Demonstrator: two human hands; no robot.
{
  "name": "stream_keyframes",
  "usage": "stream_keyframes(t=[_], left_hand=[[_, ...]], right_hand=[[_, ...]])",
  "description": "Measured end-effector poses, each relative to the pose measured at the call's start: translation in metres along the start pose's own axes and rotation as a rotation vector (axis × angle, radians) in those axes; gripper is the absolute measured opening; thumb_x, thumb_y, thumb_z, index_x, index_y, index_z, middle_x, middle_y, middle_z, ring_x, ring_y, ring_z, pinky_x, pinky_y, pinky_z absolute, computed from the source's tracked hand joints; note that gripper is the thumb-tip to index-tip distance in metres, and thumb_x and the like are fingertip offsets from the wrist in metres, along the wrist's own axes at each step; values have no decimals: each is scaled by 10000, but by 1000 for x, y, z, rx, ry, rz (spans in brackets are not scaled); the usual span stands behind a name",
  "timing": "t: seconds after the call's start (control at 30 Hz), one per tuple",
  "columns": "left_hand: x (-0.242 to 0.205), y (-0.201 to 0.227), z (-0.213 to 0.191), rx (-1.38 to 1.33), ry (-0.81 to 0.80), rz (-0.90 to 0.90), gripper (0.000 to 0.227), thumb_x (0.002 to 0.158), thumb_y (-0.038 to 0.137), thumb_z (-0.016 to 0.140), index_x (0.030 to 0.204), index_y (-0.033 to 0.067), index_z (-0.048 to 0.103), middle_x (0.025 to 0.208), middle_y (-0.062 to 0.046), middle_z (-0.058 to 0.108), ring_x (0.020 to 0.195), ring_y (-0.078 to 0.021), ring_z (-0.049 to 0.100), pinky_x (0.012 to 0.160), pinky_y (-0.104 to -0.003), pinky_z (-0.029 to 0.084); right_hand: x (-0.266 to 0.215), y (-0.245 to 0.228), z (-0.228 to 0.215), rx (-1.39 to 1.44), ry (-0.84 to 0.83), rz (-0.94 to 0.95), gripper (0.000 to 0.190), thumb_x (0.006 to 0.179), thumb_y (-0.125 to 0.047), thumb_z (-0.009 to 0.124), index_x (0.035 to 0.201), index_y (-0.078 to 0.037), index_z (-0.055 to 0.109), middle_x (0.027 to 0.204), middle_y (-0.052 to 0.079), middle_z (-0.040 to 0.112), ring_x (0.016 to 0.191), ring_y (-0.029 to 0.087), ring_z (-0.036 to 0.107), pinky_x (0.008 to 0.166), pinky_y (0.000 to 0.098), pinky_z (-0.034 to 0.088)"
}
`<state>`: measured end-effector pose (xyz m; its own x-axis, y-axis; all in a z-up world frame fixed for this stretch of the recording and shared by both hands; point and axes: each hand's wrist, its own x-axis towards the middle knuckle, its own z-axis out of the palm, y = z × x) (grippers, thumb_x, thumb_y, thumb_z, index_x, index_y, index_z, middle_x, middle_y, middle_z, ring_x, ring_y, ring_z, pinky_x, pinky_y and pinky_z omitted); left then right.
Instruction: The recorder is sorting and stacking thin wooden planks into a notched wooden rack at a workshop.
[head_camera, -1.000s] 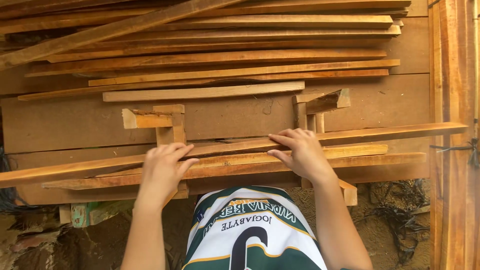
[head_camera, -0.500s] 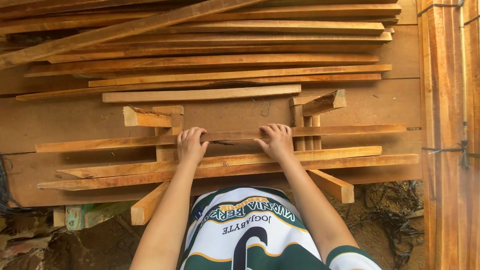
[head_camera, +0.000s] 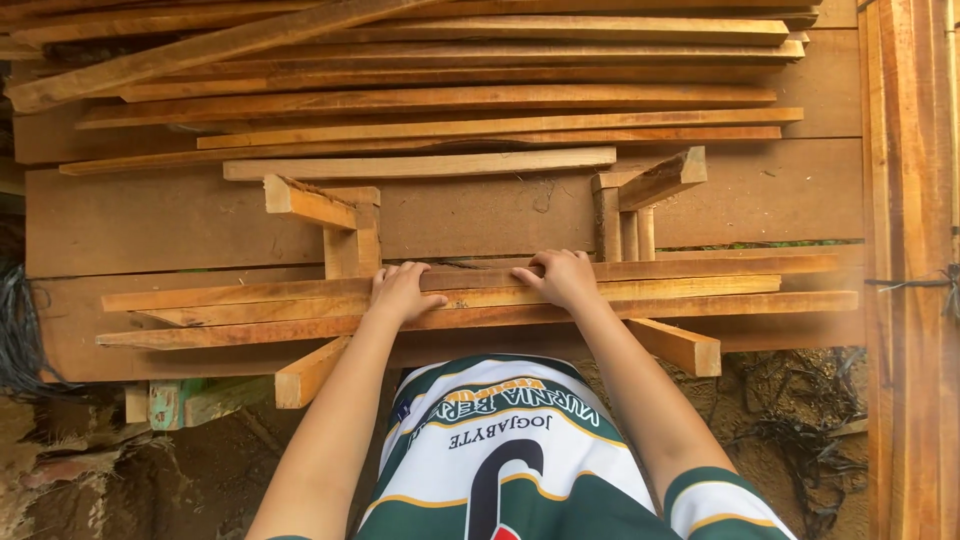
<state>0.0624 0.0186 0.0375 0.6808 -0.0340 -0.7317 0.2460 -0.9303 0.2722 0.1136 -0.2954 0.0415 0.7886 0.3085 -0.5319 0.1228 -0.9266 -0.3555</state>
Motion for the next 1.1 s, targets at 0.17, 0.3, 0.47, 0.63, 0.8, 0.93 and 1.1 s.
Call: stream_keyframes(t=[0.17, 0.3, 0.47, 0.63, 0.8, 0.93, 1.1], left_hand=[[11, -4, 1, 59, -69, -27, 662, 858, 571, 720, 1407, 232, 572, 1419, -13, 619, 1403, -249, 498, 1220, -524, 257], [16, 1, -2, 132, -14, -64, 641, 767, 620, 775, 1226, 207, 602, 1302, -11, 679, 1326, -250, 565, 1203, -494, 215], [-3, 8, -20, 99, 37, -40, 686, 763, 634, 796, 1174, 154, 528, 1252, -83, 717, 1309, -297, 587, 1229, -530, 156], [-3, -5, 1, 119, 117, 23, 729, 758, 694, 763, 1255, 196, 575, 1285, -24, 659, 1311, -241, 550, 1177, -450, 302], [-6, -13, 14, 42, 86, 86, 687, 929, 592, 652, 1471, 196, 504, 1450, -26, 550, 1427, -239, 424, 1243, -538, 118], [-12, -13, 22, 48, 156, 112, 697, 907, 596, 681, 1441, 177, 526, 1391, -32, 569, 1408, -242, 424, 1244, -553, 146], [-13, -22, 52, 107, 384, 156, 714, 926, 632, 628, 1452, 172, 479, 1392, -44, 469, 1419, -266, 341, 1227, -571, 147]], right_hand=[[-5, -19, -20, -60, -132, 49, 681, 883, -788, 486, 1116, -201, 742, 1066, 118, 768, 1127, 321, 702, 1012, 452, 473], [5, -15, -5, -91, -56, 32, 726, 761, -851, 590, 1049, -204, 751, 967, 125, 770, 1011, 347, 738, 885, 444, 541], [5, -13, 27, -88, 338, -136, 568, 782, -730, 691, 976, -196, 676, 863, 15, 727, 955, 217, 692, 868, 399, 490], [-12, -9, 48, -74, 398, -187, 412, 928, -640, 616, 1080, -268, 705, 914, -28, 716, 1014, 180, 641, 964, 407, 452], [-22, -12, 66, -70, 607, -193, 447, 910, -608, 673, 1210, -277, 679, 1096, -48, 638, 1160, 178, 550, 1085, 418, 316], [-18, -8, 68, -58, 604, -197, 444, 899, -609, 685, 1192, -275, 677, 1103, -60, 636, 1164, 173, 545, 1087, 422, 313], [-16, -11, 72, -89, 666, -229, 484, 901, -580, 684, 1249, -245, 677, 1145, -13, 625, 1188, 205, 537, 1115, 460, 311]])
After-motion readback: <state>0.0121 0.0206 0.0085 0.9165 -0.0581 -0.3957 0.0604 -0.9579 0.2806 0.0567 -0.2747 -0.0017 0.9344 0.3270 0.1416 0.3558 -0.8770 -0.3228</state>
